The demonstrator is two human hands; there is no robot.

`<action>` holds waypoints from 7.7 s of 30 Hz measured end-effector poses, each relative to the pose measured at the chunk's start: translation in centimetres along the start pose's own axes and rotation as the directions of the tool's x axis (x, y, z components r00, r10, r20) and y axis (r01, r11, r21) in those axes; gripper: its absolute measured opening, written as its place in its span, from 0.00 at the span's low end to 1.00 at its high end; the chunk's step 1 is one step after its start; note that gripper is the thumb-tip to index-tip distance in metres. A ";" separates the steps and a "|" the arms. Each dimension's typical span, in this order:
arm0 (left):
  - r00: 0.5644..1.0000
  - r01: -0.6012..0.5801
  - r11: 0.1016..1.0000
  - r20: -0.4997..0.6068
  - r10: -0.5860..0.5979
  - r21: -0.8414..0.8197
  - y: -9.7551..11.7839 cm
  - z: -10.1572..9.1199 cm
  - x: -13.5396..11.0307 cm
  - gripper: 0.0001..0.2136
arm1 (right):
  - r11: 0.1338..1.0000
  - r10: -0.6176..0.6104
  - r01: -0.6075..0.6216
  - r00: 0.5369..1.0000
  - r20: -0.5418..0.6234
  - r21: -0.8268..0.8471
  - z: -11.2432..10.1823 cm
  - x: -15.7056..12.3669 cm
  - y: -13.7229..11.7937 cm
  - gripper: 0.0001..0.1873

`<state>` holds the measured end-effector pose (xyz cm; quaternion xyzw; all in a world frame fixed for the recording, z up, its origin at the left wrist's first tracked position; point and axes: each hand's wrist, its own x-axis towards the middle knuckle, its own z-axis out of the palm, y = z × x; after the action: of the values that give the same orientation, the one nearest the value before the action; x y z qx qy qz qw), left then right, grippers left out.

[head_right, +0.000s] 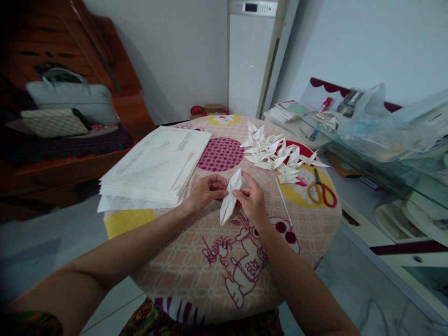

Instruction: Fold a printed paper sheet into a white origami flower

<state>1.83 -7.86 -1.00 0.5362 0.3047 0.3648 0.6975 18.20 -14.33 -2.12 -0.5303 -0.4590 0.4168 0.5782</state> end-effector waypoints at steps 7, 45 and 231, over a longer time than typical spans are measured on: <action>1.000 0.010 1.000 0.003 -0.010 -0.009 0.0 0.0 0.0 0.16 | 0.999 -0.041 0.040 0.999 -0.012 -0.020 0.1 -0.3 -0.4 0.39; 0.988 -0.137 0.990 0.079 0.135 0.029 0.2 -0.2 0.0 0.14 | 0.978 -0.158 0.164 0.986 0.056 -0.131 -0.1 -0.9 -0.6 0.10; 0.936 -0.327 0.812 0.046 0.349 0.484 0.8 0.5 -1.1 0.10 | 0.987 -0.159 0.157 0.986 -0.051 -0.034 0.5 -0.8 -0.7 0.12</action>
<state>1.44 -8.93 -0.02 0.7306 0.3017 0.4068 0.4579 17.57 -15.06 -1.45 -0.5117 -0.4904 0.3483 0.6134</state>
